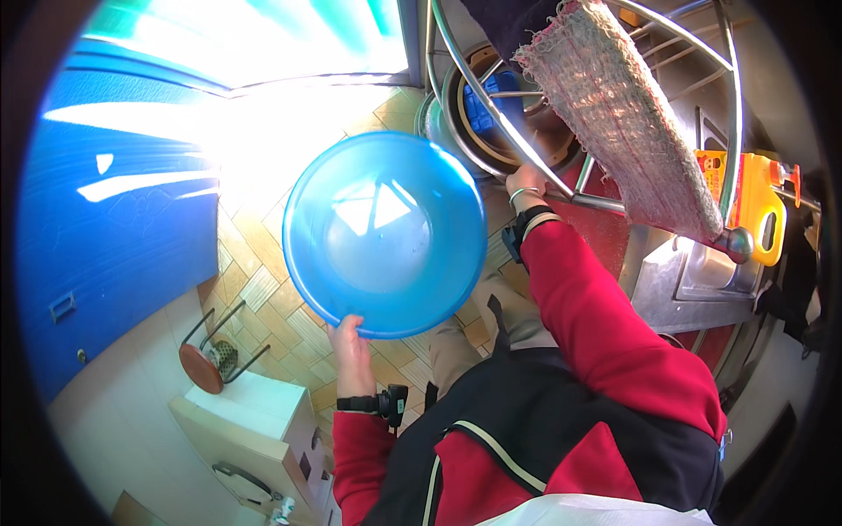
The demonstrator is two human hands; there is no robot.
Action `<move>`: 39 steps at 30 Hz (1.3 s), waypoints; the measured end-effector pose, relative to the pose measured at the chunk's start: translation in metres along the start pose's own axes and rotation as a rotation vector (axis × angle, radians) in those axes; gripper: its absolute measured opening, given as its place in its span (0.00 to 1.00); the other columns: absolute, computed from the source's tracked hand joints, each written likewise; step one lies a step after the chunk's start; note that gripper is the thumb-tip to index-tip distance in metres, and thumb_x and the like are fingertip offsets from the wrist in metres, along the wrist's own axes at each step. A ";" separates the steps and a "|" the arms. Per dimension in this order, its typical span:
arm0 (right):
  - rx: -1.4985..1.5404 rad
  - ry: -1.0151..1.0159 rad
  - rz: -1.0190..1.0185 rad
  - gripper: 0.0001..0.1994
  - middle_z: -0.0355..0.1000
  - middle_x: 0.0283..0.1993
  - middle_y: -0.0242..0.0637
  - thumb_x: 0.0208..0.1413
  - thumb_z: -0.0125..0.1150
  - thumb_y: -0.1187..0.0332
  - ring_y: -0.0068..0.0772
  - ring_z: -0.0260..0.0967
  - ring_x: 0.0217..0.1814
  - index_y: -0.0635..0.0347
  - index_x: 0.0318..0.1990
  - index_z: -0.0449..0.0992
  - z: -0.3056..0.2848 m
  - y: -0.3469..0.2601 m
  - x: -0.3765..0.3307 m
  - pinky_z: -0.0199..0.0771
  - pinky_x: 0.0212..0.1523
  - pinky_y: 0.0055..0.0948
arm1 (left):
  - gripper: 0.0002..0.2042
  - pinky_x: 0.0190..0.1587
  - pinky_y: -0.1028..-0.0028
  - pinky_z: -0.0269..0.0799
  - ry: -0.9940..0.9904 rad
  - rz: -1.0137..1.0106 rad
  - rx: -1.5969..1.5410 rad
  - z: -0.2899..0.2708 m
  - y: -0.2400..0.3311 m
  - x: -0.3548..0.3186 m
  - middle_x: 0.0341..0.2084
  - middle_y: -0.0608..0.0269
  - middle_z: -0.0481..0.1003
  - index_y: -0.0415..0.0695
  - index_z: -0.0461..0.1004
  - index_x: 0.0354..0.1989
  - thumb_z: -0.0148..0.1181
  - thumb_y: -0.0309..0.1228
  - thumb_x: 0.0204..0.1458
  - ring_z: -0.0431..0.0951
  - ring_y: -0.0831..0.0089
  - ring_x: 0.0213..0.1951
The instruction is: The person cleans the exterior of a white refrigerator by spraying cleaner and wiping with a cloth. They also fetch water from a blue basin using a saucepan and pour it into a red bucket.
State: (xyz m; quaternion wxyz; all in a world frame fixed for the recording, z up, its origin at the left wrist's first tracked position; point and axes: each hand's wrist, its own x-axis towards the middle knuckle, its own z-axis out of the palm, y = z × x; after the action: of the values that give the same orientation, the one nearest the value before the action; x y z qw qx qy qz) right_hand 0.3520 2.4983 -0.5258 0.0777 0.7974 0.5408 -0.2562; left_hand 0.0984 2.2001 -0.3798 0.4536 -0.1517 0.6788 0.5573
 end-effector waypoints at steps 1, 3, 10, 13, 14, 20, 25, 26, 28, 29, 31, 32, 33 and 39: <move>-0.010 0.032 0.043 0.19 0.64 0.44 0.54 0.45 0.56 0.68 0.49 0.65 0.49 0.63 0.46 0.64 0.004 0.002 0.008 0.68 0.45 0.40 | 0.31 0.31 0.70 0.70 -0.042 0.006 0.021 0.013 0.007 0.007 0.38 0.59 0.65 0.42 0.56 0.54 0.45 0.15 0.33 0.70 0.68 0.35; 0.218 0.003 0.091 0.14 0.67 0.38 0.49 0.46 0.55 0.66 0.45 0.67 0.45 0.63 0.40 0.68 0.012 0.005 0.022 0.69 0.41 0.38 | 0.32 0.30 0.71 0.70 -0.062 0.013 0.033 0.036 0.016 0.018 0.38 0.60 0.65 0.42 0.56 0.55 0.45 0.15 0.33 0.70 0.69 0.34; 0.908 -0.080 0.058 0.12 0.69 0.31 0.45 0.47 0.54 0.64 0.42 0.69 0.39 0.63 0.34 0.70 0.021 0.014 0.039 0.69 0.35 0.36 | 0.28 0.28 0.75 0.69 -0.173 0.097 0.081 0.069 0.039 0.048 0.36 0.59 0.65 0.41 0.58 0.51 0.46 0.16 0.34 0.69 0.70 0.34; 0.912 -0.031 0.045 0.12 0.70 0.31 0.46 0.46 0.54 0.63 0.43 0.69 0.39 0.63 0.34 0.70 0.017 0.017 0.035 0.69 0.35 0.37 | 0.27 0.28 0.74 0.70 -0.173 0.071 0.124 0.071 0.043 0.052 0.36 0.59 0.65 0.41 0.58 0.50 0.46 0.16 0.34 0.69 0.70 0.34; 0.906 -0.013 0.042 0.12 0.70 0.31 0.46 0.46 0.55 0.63 0.43 0.69 0.39 0.63 0.34 0.70 0.016 0.017 0.034 0.69 0.35 0.37 | 0.27 0.28 0.73 0.70 -0.183 0.067 0.107 0.072 0.044 0.053 0.36 0.59 0.65 0.41 0.58 0.49 0.46 0.16 0.34 0.69 0.70 0.34; 0.751 0.166 0.003 0.13 0.71 0.31 0.46 0.46 0.55 0.63 0.44 0.70 0.38 0.64 0.34 0.71 0.010 0.011 0.029 0.69 0.35 0.37 | 0.27 0.27 0.72 0.70 -0.182 0.048 0.088 0.072 0.044 0.055 0.36 0.59 0.65 0.42 0.58 0.49 0.46 0.16 0.33 0.69 0.69 0.34; 0.567 0.356 -0.012 0.14 0.71 0.31 0.47 0.45 0.56 0.63 0.46 0.70 0.38 0.65 0.34 0.71 0.011 0.009 0.032 0.69 0.36 0.37 | 0.28 0.27 0.72 0.70 -0.191 0.039 0.116 0.070 0.045 0.059 0.36 0.59 0.65 0.43 0.58 0.50 0.46 0.16 0.33 0.69 0.69 0.34; 0.537 0.389 -0.011 0.14 0.71 0.31 0.47 0.45 0.56 0.63 0.46 0.70 0.37 0.65 0.34 0.72 0.012 0.009 0.031 0.69 0.36 0.37 | 0.28 0.27 0.72 0.70 -0.195 0.040 0.106 0.070 0.045 0.059 0.36 0.60 0.65 0.43 0.58 0.50 0.46 0.16 0.33 0.69 0.69 0.34; 0.479 0.451 -0.016 0.14 0.72 0.31 0.47 0.45 0.56 0.62 0.46 0.70 0.37 0.65 0.34 0.72 0.012 0.011 0.028 0.69 0.36 0.37 | 0.28 0.26 0.73 0.70 -0.189 0.049 0.099 0.070 0.045 0.061 0.35 0.60 0.65 0.43 0.58 0.50 0.46 0.16 0.33 0.70 0.69 0.33; 0.443 0.479 -0.028 0.14 0.72 0.31 0.47 0.45 0.56 0.62 0.46 0.70 0.37 0.66 0.34 0.72 0.012 0.011 0.025 0.69 0.36 0.37 | 0.28 0.25 0.73 0.69 -0.176 0.038 0.102 0.070 0.045 0.061 0.35 0.60 0.66 0.43 0.58 0.50 0.46 0.16 0.33 0.70 0.69 0.33; 0.351 0.534 -0.062 0.15 0.72 0.31 0.47 0.44 0.56 0.62 0.47 0.70 0.37 0.66 0.34 0.72 0.010 0.011 0.015 0.69 0.36 0.37 | 0.28 0.24 0.73 0.69 -0.174 0.031 0.110 0.070 0.045 0.061 0.34 0.60 0.66 0.43 0.58 0.50 0.46 0.16 0.32 0.70 0.69 0.33; 0.222 0.596 -0.093 0.15 0.72 0.31 0.47 0.44 0.56 0.62 0.47 0.70 0.37 0.66 0.34 0.72 0.007 0.010 0.009 0.69 0.36 0.37 | 0.28 0.24 0.73 0.69 -0.172 0.026 0.109 0.070 0.046 0.061 0.35 0.60 0.66 0.43 0.58 0.50 0.46 0.16 0.32 0.70 0.69 0.32; 0.264 0.585 -0.091 0.15 0.72 0.31 0.47 0.44 0.56 0.62 0.47 0.70 0.37 0.66 0.34 0.72 0.005 0.010 0.002 0.69 0.36 0.37 | 0.28 0.24 0.74 0.69 -0.170 0.022 0.109 0.070 0.046 0.061 0.35 0.60 0.66 0.43 0.58 0.50 0.46 0.16 0.32 0.70 0.69 0.32; 0.478 0.510 -0.013 0.20 0.70 0.31 0.58 0.40 0.60 0.60 0.57 0.69 0.35 0.66 0.39 0.70 -0.009 0.013 -0.058 0.71 0.34 0.41 | 0.30 0.24 0.72 0.69 -0.179 0.018 0.084 0.064 0.047 0.057 0.36 0.59 0.66 0.43 0.57 0.52 0.45 0.15 0.32 0.70 0.68 0.32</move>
State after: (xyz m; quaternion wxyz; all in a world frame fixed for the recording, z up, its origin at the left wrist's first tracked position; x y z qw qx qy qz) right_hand 0.3501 2.4488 -0.4918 -0.2505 0.8280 0.4724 -0.1685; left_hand 0.0630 2.2900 -0.3936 0.5134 -0.0763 0.6595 0.5437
